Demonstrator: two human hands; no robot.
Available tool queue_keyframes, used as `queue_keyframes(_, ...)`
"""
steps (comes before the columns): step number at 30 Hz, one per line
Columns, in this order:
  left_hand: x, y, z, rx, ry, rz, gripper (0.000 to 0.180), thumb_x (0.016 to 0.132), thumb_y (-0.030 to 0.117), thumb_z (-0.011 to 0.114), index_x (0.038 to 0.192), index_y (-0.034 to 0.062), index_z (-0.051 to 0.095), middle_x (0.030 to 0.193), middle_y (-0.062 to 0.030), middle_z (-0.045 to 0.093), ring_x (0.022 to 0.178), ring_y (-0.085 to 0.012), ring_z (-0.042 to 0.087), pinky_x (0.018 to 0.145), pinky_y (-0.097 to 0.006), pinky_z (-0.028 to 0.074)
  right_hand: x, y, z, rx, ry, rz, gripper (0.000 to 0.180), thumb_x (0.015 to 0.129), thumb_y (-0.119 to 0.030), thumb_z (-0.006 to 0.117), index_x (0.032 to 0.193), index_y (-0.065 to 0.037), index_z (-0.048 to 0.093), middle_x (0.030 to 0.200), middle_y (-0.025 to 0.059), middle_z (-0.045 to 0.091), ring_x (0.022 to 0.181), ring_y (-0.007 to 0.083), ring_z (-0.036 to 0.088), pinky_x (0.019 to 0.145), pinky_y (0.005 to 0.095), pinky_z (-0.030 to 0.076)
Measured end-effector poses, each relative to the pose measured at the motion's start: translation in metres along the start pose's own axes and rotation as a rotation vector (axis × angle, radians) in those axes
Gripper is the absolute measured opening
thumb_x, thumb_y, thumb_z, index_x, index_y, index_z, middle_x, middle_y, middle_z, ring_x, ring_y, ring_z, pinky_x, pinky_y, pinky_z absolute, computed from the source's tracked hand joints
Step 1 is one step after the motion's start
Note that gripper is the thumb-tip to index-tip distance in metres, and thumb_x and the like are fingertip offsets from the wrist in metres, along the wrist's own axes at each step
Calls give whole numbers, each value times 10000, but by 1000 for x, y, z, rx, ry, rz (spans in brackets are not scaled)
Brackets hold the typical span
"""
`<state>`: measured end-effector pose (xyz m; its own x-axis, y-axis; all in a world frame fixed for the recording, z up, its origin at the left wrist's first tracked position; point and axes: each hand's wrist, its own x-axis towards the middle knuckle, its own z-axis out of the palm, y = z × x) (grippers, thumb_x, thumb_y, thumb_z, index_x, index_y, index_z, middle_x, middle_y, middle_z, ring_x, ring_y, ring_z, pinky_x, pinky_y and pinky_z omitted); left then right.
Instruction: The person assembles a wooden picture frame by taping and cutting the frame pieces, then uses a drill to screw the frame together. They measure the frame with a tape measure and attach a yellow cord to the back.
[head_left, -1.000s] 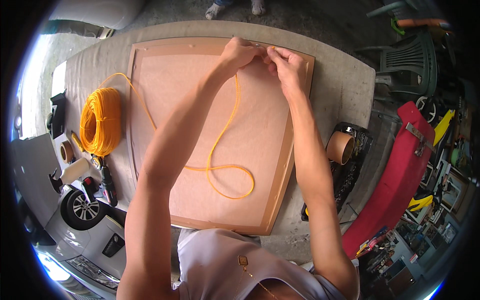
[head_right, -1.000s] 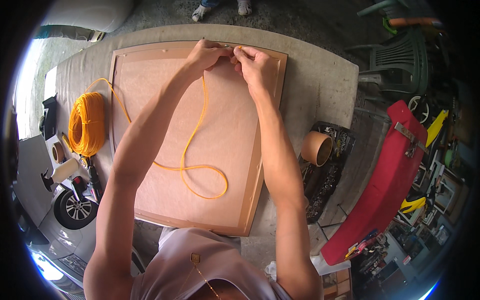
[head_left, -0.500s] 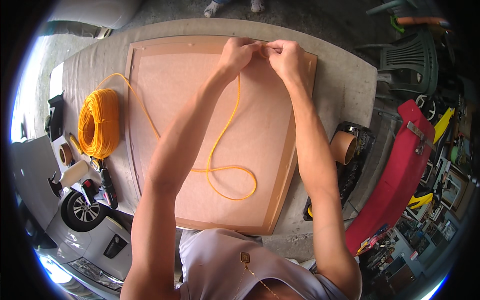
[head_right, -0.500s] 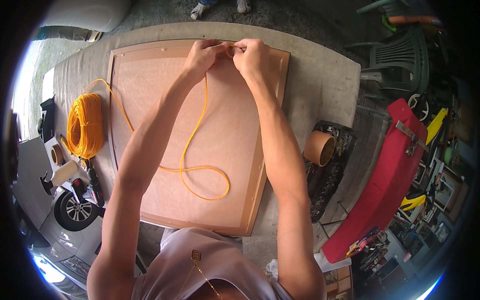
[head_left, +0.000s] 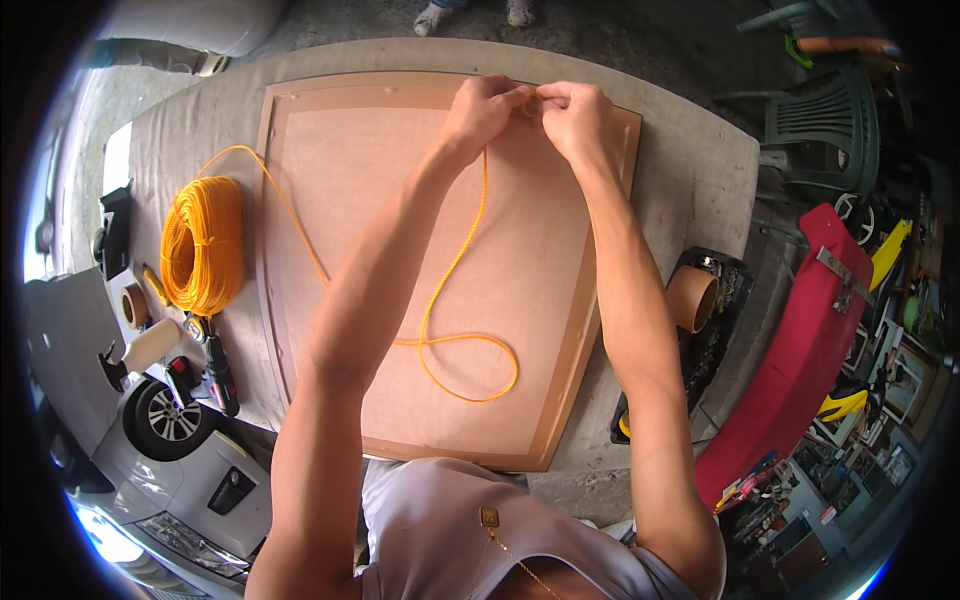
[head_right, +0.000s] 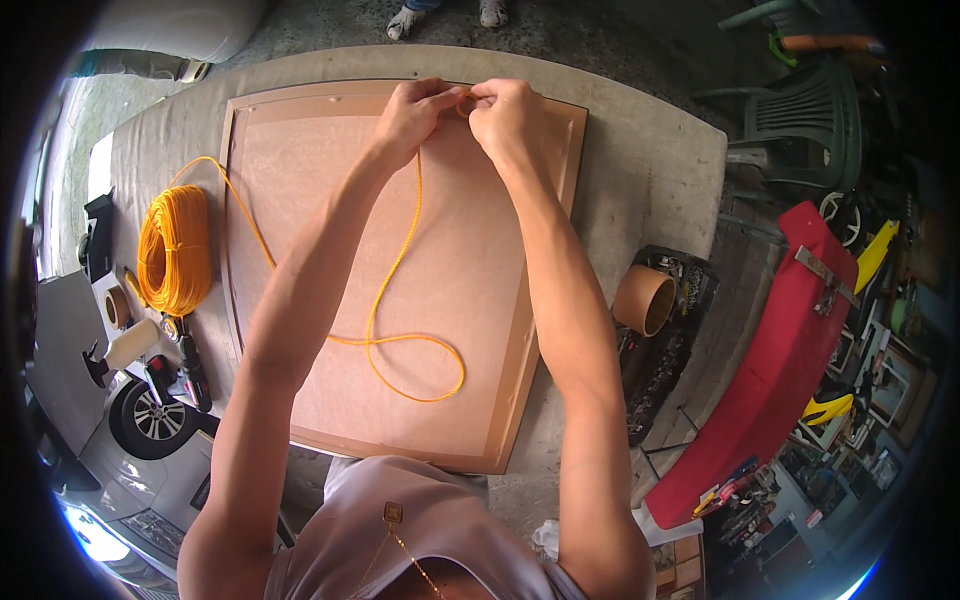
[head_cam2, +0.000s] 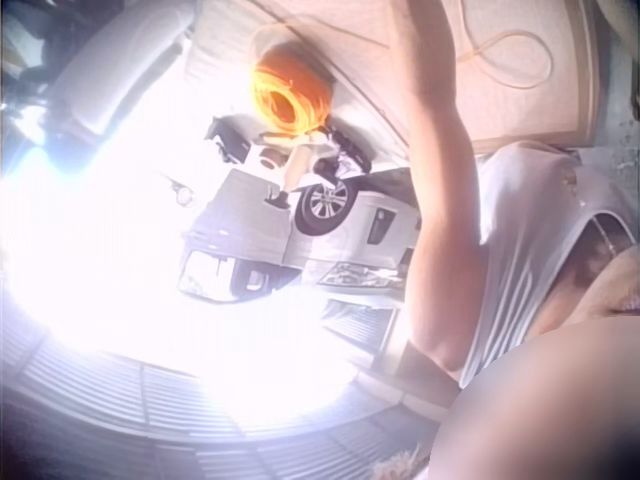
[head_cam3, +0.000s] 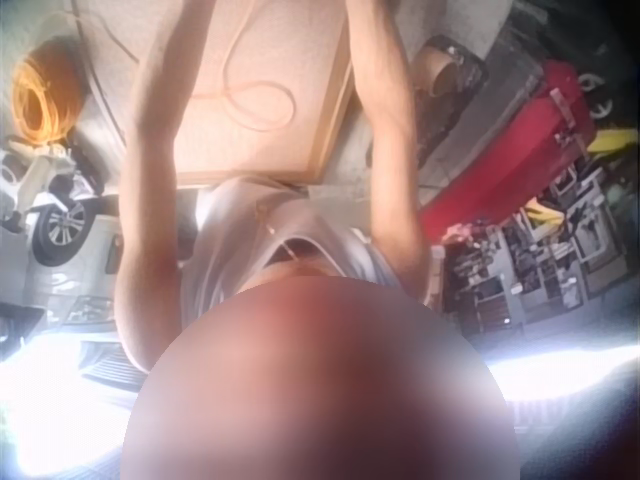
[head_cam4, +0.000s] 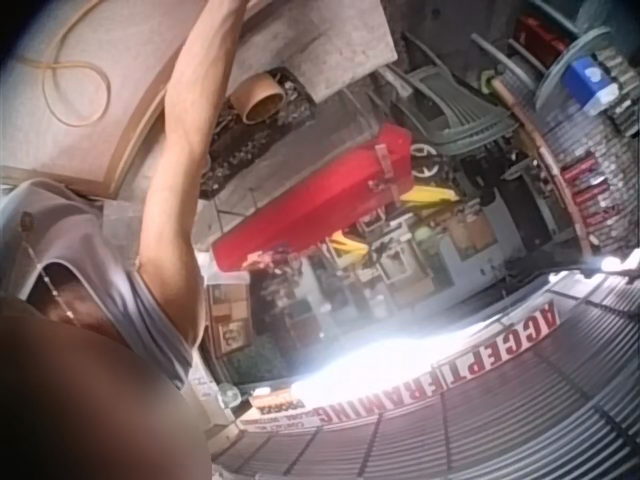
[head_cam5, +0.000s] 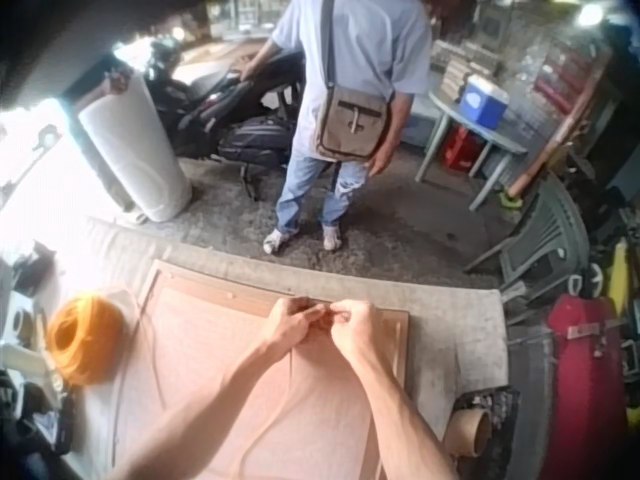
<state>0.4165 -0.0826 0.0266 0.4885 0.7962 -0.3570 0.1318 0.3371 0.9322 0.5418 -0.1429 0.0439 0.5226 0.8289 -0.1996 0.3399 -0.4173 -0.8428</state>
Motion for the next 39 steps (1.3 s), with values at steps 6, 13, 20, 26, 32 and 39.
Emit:
queue_keyframes(6, 4, -4, -3, 32, 18, -29, 201, 893, 176, 606, 928, -16, 650, 773, -28, 644, 533, -36, 423, 449, -207, 323, 2, 2, 1, 79, -7, 144, 218, 745, -6, 598, 934, 3, 706, 835, 155, 709, 751, 211, 697, 689, 288, 549)
queue_keyframes(13, -5, 2, -6, 113, -61, 80, 202, 884, 191, 621, 937, -1, 651, 780, -29, 653, 581, -50, 475, 505, -221, 376, 9, -16, 4, -85, -6, 46, 235, 708, -18, 593, 906, -22, 720, 809, 166, 703, 787, 260, 692, 730, 326, 549)
queue_keyframes(20, -10, -14, 6, 403, 190, 362, 193, 799, 172, 684, 885, 1, 662, 683, -79, 647, 625, -91, 562, 588, -263, 462, 33, -29, 3, -232, -223, 30, 125, 668, -43, 572, 704, 4, 682, 652, 196, 663, 642, 314, 681, 682, 373, 564)
queue_keyframes(26, -13, -17, 17, 260, 283, 372, 152, 766, 149, 703, 839, 20, 673, 774, -162, 677, 672, -277, 662, 639, -341, 515, 48, -58, -3, -557, -401, 87, 147, 705, -63, 595, 735, 56, 676, 681, 206, 673, 647, 260, 703, 672, 342, 577)
queue_keyframes(32, -14, -27, 33, 280, 442, 529, 54, 778, 80, 644, 805, 34, 644, 752, -147, 667, 660, -309, 645, 622, -378, 512, 50, -90, 15, -927, -401, 207, 184, 712, -107, 709, 855, 8, 703, 779, 175, 701, 749, 245, 711, 729, 329, 576)
queue_keyframes(39, -23, -24, 31, 254, 416, 517, 88, 781, 55, 623, 863, 57, 656, 758, -121, 669, 664, -279, 644, 625, -372, 504, 40, -85, 28, -959, -166, 247, 271, 678, -141, 759, 898, 9, 705, 868, 194, 697, 829, 274, 703, 743, 336, 580)
